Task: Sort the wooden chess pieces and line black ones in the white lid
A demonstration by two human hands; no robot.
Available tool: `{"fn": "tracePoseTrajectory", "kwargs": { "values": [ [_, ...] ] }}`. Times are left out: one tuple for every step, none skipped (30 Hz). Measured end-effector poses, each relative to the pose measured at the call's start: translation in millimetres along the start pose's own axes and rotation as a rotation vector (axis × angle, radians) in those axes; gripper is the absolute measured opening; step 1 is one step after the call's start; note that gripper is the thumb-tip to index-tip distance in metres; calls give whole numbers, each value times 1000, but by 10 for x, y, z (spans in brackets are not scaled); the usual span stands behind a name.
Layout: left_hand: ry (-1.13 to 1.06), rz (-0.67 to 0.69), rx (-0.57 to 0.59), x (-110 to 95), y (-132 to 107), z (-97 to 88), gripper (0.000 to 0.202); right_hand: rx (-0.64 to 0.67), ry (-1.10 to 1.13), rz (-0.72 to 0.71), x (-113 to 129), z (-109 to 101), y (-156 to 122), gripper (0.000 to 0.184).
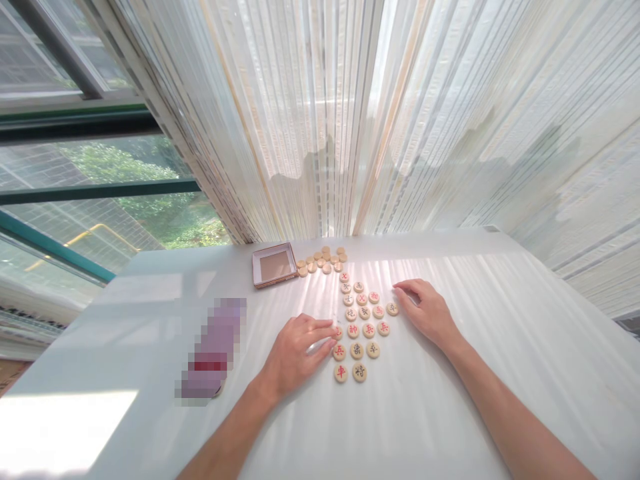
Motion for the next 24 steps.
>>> {"fn": "tracePoseTrajectory", "kwargs": {
  "values": [
    [-1,3,-1,-6,-4,1,20,0,-1,0,-2,2,1,22],
    [-1,7,0,-10,-8,5,21,0,-1,-1,-1,3,1,22],
    [2,9,3,-11,-12,13,21,1,0,-2,0,6,1,21],
    [6,10,6,-10,-16,22,21,1,1,-3,3,7,1,21],
    [11,10,12,-7,-19,33,22,0,1,-4,5,7,2,21],
    [16,7,18,-3,-21,43,23,0,2,-3,8,6,2,21],
    [21,4,25,1,-22,53,24,0,2,-2,10,4,2,21],
    [25,3,29,3,-23,61,25,1,2,0,12,3,2,21],
    [27,3,32,3,-23,66,26,2,2,0,15,2,1,21],
    [28,4,33,2,-23,69,26,3,1,-1,18,2,1,22],
    [28,7,32,1,-22,71,25,4,1,-2,20,1,0,23],
    [28,9,31,-1,-21,71,25,4,1,-4,21,1,-1,24],
    [28,10,30,-1,-20,70,25,4,1,-6,21,1,-2,24],
    [29,10,29,0,-18,69,25,3,0,-7,20,0,-3,24],
    [29,10,29,0,-17,68,26,2,-1,-7,17,0,-4,24],
    [29,11,30,-1,-15,68,26,1,-3,-6,14,-1,-4,24],
    [29,11,31,-2,-14,68,26,-1,-5,-6,11,-1,-4,23],
    [29,11,33,-4,-13,68,26,-1,-7,-5,9,-2,-4,22],
    [30,10,35,-6,-12,69,26,-1,-8,-4,9,-2,-5,22],
    [31,8,37,-8,-10,68,25,-1,-8,-4,11,-3,-5,22],
    [32,7,39,-10,-10,68,25,-1,-8,-5,13,-4,-5,22],
    [32,8,40,-15,-9,66,25,1,-7,-6,16,-3,-5,22],
    [31,10,40,-21,-8,64,25,1,-6,-5,18,-3,-6,23],
    [30,13,38,-26,-6,61,24,0,-6,-5,18,-4,-6,23]
  ]
}}
Point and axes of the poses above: each hand's wrist, its own y-axis towards the middle knuckle, its own z-axis out of the palm, x = y × z, the point moved 9 cm from there along y, towards the middle knuckle, and after that the axes turned 9 degrees about -x, right-handed, at the moved point
